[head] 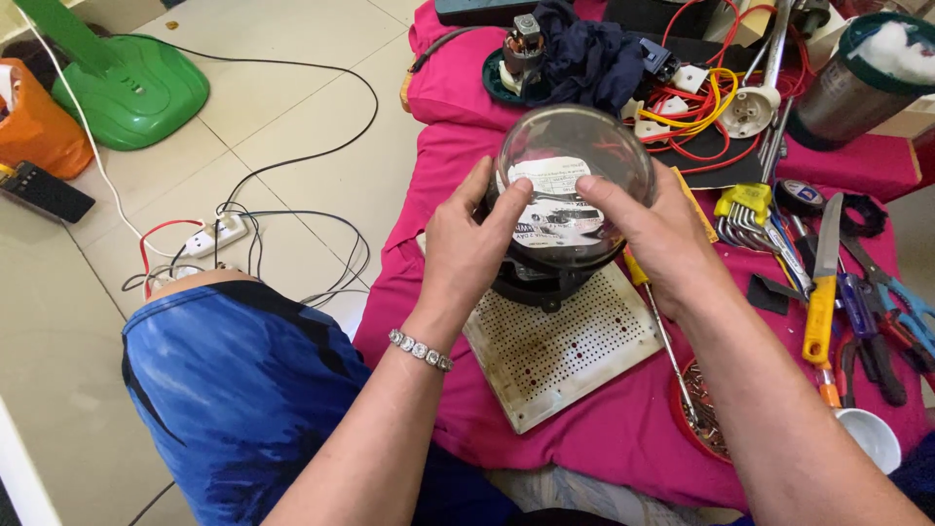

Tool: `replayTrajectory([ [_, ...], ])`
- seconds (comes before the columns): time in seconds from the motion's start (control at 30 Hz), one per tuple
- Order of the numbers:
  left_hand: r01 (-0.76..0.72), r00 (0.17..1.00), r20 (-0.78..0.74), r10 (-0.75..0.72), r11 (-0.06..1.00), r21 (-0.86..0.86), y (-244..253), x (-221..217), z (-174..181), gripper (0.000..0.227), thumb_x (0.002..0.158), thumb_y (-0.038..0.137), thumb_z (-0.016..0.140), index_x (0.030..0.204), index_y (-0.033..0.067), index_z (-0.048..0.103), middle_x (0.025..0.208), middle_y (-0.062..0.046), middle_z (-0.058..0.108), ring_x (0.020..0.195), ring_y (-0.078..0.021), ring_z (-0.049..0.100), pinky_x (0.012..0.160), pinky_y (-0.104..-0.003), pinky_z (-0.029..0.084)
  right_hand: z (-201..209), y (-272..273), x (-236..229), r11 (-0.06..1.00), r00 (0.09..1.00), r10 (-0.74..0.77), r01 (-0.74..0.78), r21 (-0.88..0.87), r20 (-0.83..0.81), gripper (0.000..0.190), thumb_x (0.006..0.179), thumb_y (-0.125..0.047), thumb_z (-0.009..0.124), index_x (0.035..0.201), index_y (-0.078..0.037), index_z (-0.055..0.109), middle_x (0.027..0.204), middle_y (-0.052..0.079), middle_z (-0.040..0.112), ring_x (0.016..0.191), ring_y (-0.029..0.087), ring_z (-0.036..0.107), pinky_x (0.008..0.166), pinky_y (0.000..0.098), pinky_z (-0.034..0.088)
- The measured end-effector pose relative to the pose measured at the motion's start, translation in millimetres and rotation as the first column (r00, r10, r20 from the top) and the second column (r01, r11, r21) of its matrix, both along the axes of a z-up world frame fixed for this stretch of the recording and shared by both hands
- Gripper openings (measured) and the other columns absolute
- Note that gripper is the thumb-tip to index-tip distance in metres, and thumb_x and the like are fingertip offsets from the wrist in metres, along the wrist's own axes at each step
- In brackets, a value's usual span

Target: The person uses a yellow screwdriver to loosen and remove screws from the base of a glass-covered electrical meter. They then lift off the glass dome, place it aside, and proceed to unscrew the meter's internal components from the perforated work board.

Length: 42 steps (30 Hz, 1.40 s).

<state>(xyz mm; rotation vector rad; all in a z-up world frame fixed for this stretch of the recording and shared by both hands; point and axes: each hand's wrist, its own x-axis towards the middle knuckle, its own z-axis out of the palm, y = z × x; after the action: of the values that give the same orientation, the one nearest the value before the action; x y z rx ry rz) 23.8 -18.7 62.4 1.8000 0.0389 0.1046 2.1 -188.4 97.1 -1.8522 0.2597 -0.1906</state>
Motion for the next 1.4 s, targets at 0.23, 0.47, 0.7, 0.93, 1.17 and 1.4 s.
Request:
replayTrajectory([
  [0.23, -0.018, 1.0, -0.019, 0.017, 0.999, -0.04, -2, 4, 26, 0.077, 0.079, 0.057, 0.072, 0.141, 0.0138, 0.061, 0.147, -0.01, 0.061, 0.139, -0.0291, 0.053, 0.115, -0.039, 0.046, 14, -7, 8, 0.998, 0.998, -0.004, 0.0, 0.07, 0.062, 0.078, 0.08, -0.044, 0.089, 0.133, 0.004, 0.057, 0.113, 0.012, 0.065, 0.105, 0.023, 0.065, 0.076, 0.0378, 0.061],
  [0.47, -0.015, 1.0, -0.027, 0.015, 1.0, -0.009, -3, 1, 33, 0.077, 0.079, 0.059, 0.07, 0.141, 0.0151, 0.06, 0.147, -0.01, 0.061, 0.139, -0.0308, 0.053, 0.116, -0.041, 0.045, 22, -8, 3, 1.0, 0.997, -0.006, 0.005, 0.014, 0.072, 0.072, 0.08, -0.045, 0.088, 0.13, 0.0, 0.062, 0.108, 0.011, 0.065, 0.104, 0.021, 0.062, 0.086, 0.04, 0.055],
  [0.7, 0.006, 0.989, 0.15, 0.0, 0.999, -0.04, -29, -23, 49, 0.08, 0.083, 0.047, 0.063, 0.139, -0.0086, 0.054, 0.145, -0.026, 0.059, 0.135, -0.0312, 0.06, 0.106, -0.034, 0.052, 45, -37, -10, 0.99, 0.993, 0.118, -0.118, 0.075, 0.007, 0.058, 0.09, -0.024, 0.068, 0.141, -0.003, 0.054, 0.114, 0.007, 0.062, 0.082, 0.011, 0.054, 0.058, 0.0213, 0.049],
  [0.93, 0.056, 0.974, 0.222, -0.036, 0.995, -0.084, -74, -65, 45, 0.064, 0.086, 0.037, 0.063, 0.133, -0.0065, 0.06, 0.137, -0.021, 0.067, 0.125, -0.0277, 0.067, 0.099, -0.03, 0.053, 46, -72, -59, 0.999, 0.998, 0.011, -0.009, 0.04, -0.059, 0.045, 0.095, -0.016, 0.058, 0.136, 0.001, 0.056, 0.106, 0.011, 0.061, 0.081, 0.017, 0.055, 0.067, 0.0311, 0.049],
  [1.17, 0.104, 0.976, 0.191, -0.102, 0.995, -0.001, -96, -81, 43, 0.068, 0.083, 0.039, 0.062, 0.13, -0.0099, 0.06, 0.141, -0.024, 0.062, 0.13, -0.0322, 0.062, 0.103, -0.033, 0.05, 9, -99, -93, 0.958, 0.973, -0.134, 0.176, 0.228, -0.187, 0.037, 0.1, -0.024, 0.057, 0.13, -0.003, 0.058, 0.101, 0.007, 0.058, 0.08, 0.012, 0.046, 0.069, 0.026, 0.034],
  [1.4, 0.178, 0.967, 0.191, -0.17, 0.984, -0.024, -105, -91, 49, 0.046, 0.084, 0.036, 0.06, 0.112, 0.0011, 0.069, 0.112, -0.013, 0.075, 0.095, -0.0279, 0.074, 0.082, -0.033, 0.057, 11, -106, -105, 0.941, 0.961, -0.199, 0.242, 0.236, -0.19, 0.038, 0.1, -0.018, 0.056, 0.133, -0.001, 0.056, 0.109, 0.011, 0.063, 0.089, 0.016, 0.054, 0.077, 0.028, 0.04],
])
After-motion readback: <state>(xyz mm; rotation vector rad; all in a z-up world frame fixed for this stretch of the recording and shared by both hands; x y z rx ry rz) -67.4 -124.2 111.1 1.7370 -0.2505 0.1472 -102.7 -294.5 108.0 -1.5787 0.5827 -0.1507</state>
